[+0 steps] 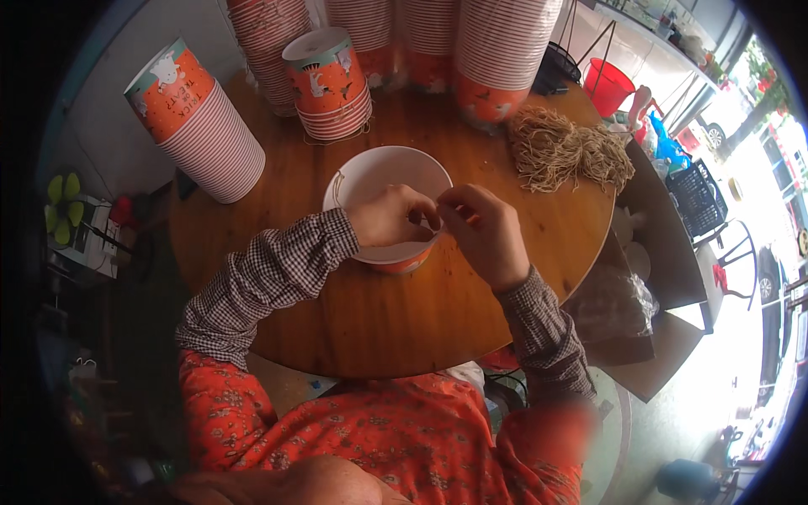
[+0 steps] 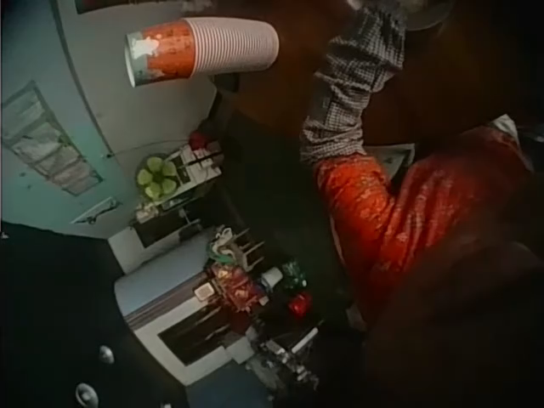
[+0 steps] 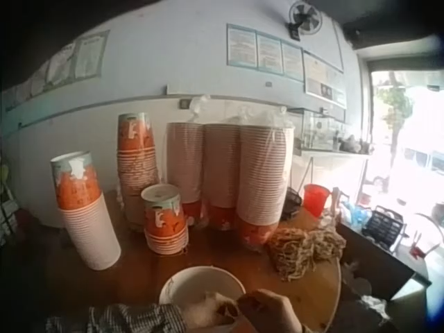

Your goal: Threading thin cords through pre-drilled holes in paper buckets and tying them to form handles.

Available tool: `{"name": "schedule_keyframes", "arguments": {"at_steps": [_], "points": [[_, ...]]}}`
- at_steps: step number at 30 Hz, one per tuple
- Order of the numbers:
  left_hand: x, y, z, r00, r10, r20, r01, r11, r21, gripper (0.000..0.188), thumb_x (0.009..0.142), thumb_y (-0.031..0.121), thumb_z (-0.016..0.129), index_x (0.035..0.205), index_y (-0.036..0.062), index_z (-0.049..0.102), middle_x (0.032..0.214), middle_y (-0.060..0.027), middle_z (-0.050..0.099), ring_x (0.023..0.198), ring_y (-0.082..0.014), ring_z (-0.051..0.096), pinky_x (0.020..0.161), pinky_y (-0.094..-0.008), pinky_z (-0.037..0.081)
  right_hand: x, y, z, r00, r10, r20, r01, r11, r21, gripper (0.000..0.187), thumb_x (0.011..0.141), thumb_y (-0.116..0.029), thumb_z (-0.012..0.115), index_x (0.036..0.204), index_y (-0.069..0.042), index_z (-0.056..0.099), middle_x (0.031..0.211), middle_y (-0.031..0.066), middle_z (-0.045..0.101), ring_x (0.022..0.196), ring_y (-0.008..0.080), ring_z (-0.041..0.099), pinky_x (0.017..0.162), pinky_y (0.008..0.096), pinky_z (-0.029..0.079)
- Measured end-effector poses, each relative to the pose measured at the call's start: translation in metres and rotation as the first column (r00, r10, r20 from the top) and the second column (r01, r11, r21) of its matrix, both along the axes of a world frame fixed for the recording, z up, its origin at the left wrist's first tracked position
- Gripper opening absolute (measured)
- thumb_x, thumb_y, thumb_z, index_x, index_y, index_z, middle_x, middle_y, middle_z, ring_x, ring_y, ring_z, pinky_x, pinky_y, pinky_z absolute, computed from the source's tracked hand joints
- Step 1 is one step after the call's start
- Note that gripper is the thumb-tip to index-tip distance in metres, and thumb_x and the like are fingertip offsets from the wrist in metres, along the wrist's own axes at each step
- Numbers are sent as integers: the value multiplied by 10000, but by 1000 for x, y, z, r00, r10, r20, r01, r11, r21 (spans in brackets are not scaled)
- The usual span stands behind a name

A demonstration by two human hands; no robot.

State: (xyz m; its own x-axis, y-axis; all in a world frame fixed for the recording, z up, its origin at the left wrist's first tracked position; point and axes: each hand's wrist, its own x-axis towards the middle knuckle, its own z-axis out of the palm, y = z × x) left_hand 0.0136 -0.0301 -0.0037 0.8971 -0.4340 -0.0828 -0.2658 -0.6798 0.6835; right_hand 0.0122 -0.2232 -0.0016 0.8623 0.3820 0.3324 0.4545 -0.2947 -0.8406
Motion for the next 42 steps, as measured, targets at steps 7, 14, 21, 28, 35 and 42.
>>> {"name": "schedule_keyframes", "arguments": {"at_steps": [7, 14, 21, 28, 35, 42], "points": [[5, -3, -4, 996, 19, -82, -19, 1000, 3, 269, 798, 305, 637, 931, 88, 724, 968, -105, 706, 917, -236, 665, 825, -349, 507, 1, 1, -21, 999, 43, 1, -43, 997, 64, 99, 872, -27, 637, 962, 14, 650, 813, 22, 638, 674, 55, 572, 581, 206, 470], [3, 9, 26, 942, 18, -335, -132, 939, -318, 106, 871, 56, 564, 950, 8, 615, 761, 18, 581, 625, -35, 486, 547, -199, 400, 1, -3, 9, 993, 97, 61, -87, 985, -146, 175, 793, -54, 703, 959, -31, 652, 865, 98, 646, 678, 175, 612, 631, 289, 500], [-12, 11, 25, 985, 47, -164, -125, 855, -503, 169, 942, 140, 586, 1015, -4, 636, 835, -5, 645, 695, -42, 552, 594, -199, 457, 0, 4, 0, 997, 73, 28, -76, 992, 103, 219, 840, -58, 687, 1044, -20, 617, 843, 77, 667, 674, 120, 602, 621, 262, 503], [-22, 3, 29, 980, 169, -107, -198, 749, -633, 166, 953, 108, 579, 1063, -5, 631, 882, -22, 674, 637, -24, 541, 549, -179, 458, 2, -11, 20, 915, 304, -265, -141, 857, 495, 164, 890, -7, 625, 1044, 41, 597, 880, 64, 667, 691, 73, 590, 580, 224, 488], [-21, -8, 18, 992, 127, -17, -111, 781, -615, 143, 926, 56, 594, 1035, -15, 653, 901, -29, 689, 698, -38, 581, 619, -190, 477, 3, -10, 25, 924, 308, -227, -149, 837, 526, 149, 897, -1, 613, 1042, 34, 615, 880, 59, 671, 685, 70, 589, 561, 216, 479], [-21, -15, 23, 987, 97, -129, -158, 753, -639, 153, 899, 80, 648, 1020, -12, 656, 913, -19, 680, 828, -48, 609, 741, -203, 503, 11, -13, 15, 991, 125, -44, -99, 917, 387, 127, 916, -60, 623, 1000, 26, 664, 858, 53, 673, 659, 61, 613, 514, 187, 451]]}}
